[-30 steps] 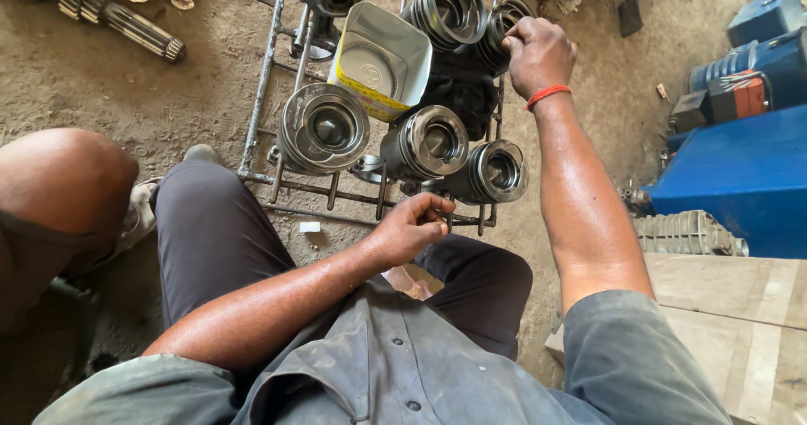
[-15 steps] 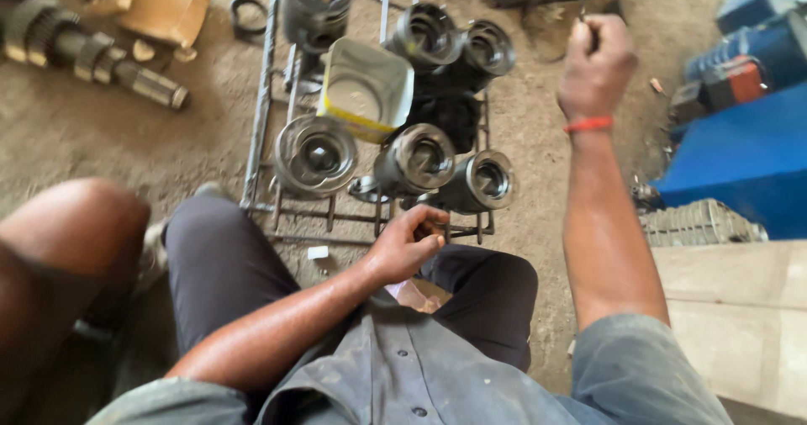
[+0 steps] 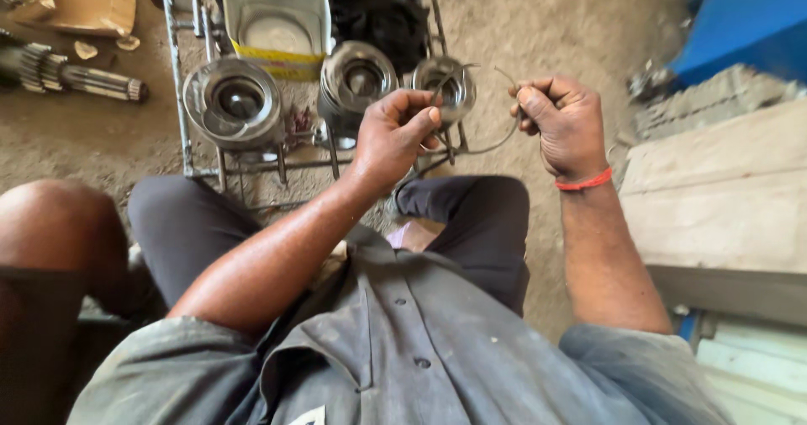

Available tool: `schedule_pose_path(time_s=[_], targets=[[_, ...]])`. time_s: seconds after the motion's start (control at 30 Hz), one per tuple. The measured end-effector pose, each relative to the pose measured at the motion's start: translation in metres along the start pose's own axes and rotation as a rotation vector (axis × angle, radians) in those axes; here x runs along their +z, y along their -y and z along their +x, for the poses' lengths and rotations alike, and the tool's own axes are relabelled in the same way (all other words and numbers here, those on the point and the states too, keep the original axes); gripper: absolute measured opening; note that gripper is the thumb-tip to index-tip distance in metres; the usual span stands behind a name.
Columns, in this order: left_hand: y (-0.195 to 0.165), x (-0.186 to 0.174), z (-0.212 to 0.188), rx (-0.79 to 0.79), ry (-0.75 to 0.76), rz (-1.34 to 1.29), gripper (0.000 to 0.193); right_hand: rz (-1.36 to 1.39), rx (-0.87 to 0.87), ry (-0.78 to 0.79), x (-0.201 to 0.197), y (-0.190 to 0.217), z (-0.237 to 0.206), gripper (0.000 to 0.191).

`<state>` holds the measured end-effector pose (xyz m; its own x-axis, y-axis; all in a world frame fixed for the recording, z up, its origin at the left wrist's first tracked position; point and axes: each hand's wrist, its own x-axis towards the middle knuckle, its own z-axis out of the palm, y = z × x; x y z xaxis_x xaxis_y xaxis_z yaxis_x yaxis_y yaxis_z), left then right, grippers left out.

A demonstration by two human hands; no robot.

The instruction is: The person sits on the floor and installs piston rings onto several engine pistons arranged on a metal rack. They handle each piston individually, placing rings into grooves and adjusting them by hand.

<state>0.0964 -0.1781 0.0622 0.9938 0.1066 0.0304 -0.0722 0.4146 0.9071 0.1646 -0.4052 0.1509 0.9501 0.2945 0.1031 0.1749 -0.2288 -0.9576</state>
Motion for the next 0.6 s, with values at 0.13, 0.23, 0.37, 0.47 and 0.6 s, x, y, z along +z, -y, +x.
schedule_pose_path(time_s=[0.13,0.23,0.37,0.47,0.6], targets=[[0.007,-0.007,-0.028,0.529,-0.006,0.643,0.013,-0.506,-0.499,-0.014,-0.004,-0.036,-0.034,0.013],[0.012,-0.024,-0.036,0.842,0.108,0.968,0.023,0.153,-0.036,0.029,-0.002,-0.061,-0.054,0.014],[0.014,-0.028,-0.026,1.037,0.290,1.112,0.022,0.380,0.104,-0.023,-0.004,-0.086,-0.062,0.009],[0.009,-0.019,-0.009,1.072,0.342,1.304,0.017,0.430,0.017,-0.063,-0.001,-0.107,-0.051,0.013],[-0.008,-0.014,0.010,1.055,0.375,1.529,0.030,0.559,0.011,-0.059,0.006,-0.135,-0.018,0.016]])
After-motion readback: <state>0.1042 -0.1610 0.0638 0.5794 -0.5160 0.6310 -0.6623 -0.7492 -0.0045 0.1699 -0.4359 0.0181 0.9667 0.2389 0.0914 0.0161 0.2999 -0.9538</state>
